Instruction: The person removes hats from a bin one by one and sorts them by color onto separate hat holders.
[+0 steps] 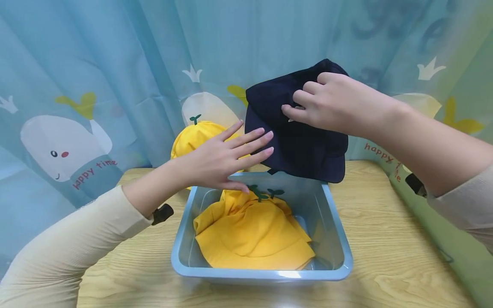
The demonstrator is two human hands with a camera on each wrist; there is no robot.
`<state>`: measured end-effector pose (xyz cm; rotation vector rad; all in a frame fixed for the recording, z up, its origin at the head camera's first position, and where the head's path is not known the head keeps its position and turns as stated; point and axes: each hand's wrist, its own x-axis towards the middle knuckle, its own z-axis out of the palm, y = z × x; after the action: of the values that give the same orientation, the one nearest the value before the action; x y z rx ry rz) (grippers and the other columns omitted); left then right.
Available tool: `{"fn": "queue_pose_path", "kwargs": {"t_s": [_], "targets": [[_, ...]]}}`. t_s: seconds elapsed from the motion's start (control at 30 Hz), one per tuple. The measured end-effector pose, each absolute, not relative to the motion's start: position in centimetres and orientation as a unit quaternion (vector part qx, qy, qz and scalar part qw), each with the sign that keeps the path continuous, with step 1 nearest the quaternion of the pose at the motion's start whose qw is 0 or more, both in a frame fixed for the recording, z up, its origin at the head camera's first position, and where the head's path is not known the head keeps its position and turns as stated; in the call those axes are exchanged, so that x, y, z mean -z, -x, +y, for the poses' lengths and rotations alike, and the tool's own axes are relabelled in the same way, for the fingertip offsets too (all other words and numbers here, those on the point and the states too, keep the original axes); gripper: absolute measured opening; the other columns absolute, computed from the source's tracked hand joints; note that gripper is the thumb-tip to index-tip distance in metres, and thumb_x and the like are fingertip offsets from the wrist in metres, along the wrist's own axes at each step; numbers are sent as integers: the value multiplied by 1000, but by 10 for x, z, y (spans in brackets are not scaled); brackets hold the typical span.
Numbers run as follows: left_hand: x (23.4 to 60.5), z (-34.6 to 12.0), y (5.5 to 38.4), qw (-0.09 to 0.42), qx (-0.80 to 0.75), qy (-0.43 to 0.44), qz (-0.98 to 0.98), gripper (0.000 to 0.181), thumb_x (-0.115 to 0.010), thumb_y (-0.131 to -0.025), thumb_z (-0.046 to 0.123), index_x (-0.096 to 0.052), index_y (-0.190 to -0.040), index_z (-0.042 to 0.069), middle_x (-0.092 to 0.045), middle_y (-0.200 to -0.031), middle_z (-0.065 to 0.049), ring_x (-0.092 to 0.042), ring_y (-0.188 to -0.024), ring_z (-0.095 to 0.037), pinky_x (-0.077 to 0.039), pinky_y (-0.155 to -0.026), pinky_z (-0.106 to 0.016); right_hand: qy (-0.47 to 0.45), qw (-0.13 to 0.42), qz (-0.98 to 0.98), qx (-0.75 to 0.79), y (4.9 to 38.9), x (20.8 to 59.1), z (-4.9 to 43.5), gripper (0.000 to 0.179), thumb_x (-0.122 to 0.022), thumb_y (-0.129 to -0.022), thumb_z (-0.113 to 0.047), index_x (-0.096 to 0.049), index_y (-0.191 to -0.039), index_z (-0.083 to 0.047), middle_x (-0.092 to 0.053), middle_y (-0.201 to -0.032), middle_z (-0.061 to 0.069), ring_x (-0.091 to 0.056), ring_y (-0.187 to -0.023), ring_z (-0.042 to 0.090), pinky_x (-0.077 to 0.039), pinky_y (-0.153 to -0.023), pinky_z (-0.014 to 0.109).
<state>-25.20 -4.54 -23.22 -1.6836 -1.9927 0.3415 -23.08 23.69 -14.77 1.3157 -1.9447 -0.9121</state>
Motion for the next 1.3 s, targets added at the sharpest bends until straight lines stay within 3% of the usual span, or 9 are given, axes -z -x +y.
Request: {"fn": "queue_pose_path", "kwargs": {"t_s": [0.13,0.27,0.4,0.5,0.63,0.77,0.97,1.2,1.3], "targets": [[236,-28,263,307,-153,594,-728,78,-52,-88,60,-28,-150,19,-22,-157,-7,-16,-145,-24,-9,-116,-50,-479,288,-752,349,234,143,236,86,-90,-50,3,-55,-127,-6,-56,-87,17,-53,-74,30,-44,-63,38],[242,-11,269,381,-182,575,-701,46,-36,-103,26,-31,-149,24,-29,-155,-2,-25,-143,-20,-15,-116,-48,-470,283,-770,326,238,142,233,82,-87,-55,5,-53,-129,-2,-61,-93,18,-58,-81,32,-48,-69,41],[245,8,273,454,-184,543,-682,47,-21,-105,12,-35,-147,27,-35,-152,3,-32,-140,-17,-24,-113,-48,-470,289,-777,304,240,142,232,77,-84,-59,9,-53,-129,0,-62,-98,20,-59,-84,33,-48,-72,42],[247,18,276,501,-166,508,-681,46,-23,-105,10,-43,-143,27,-43,-147,3,-38,-136,-18,-37,-105,-49,-468,309,-775,291,243,142,231,76,-82,-59,12,-53,-128,0,-61,-98,21,-58,-85,34,-49,-73,43],[248,22,283,533,-132,474,-688,45,-28,-103,5,-53,-136,24,-51,-141,0,-45,-131,-20,-42,-98,-53,-451,350,-788,229,250,141,232,71,-74,-66,17,-52,-130,-2,-61,-104,22,-58,-93,38,-50,-81,48],[242,20,289,516,-67,467,-715,45,-30,-103,1,-55,-134,21,-51,-140,-4,-45,-132,-21,-36,-101,-56,-425,419,-788,151,259,142,244,58,-62,-80,16,-49,-133,-5,-58,-121,22,-55,-108,40,-45,-94,51],[226,11,290,421,75,454,-782,44,-35,-101,-2,-51,-138,16,-46,-144,-6,-37,-137,-21,-26,-109,-50,-361,481,-795,77,273,154,270,43,-42,-95,7,-45,-137,-3,-52,-133,21,-54,-111,44,-44,-97,52],[213,4,291,349,219,460,-787,41,-35,-101,0,-50,-138,9,-46,-143,-7,-36,-137,-14,-28,-111,-36,-155,292,-934,-135,280,166,276,79,-59,-89,-2,-11,-152,-7,-20,-155,20,-25,-139,40,-23,-111,53],[211,5,291,339,237,478,-775,39,-36,-101,0,-50,-136,6,-48,-142,-8,-37,-136,-13,-29,-110,-32,-115,243,-942,-202,290,171,278,83,-57,-91,-7,-2,-153,-9,-19,-155,21,-34,-132,44,-30,-106,55]]}}
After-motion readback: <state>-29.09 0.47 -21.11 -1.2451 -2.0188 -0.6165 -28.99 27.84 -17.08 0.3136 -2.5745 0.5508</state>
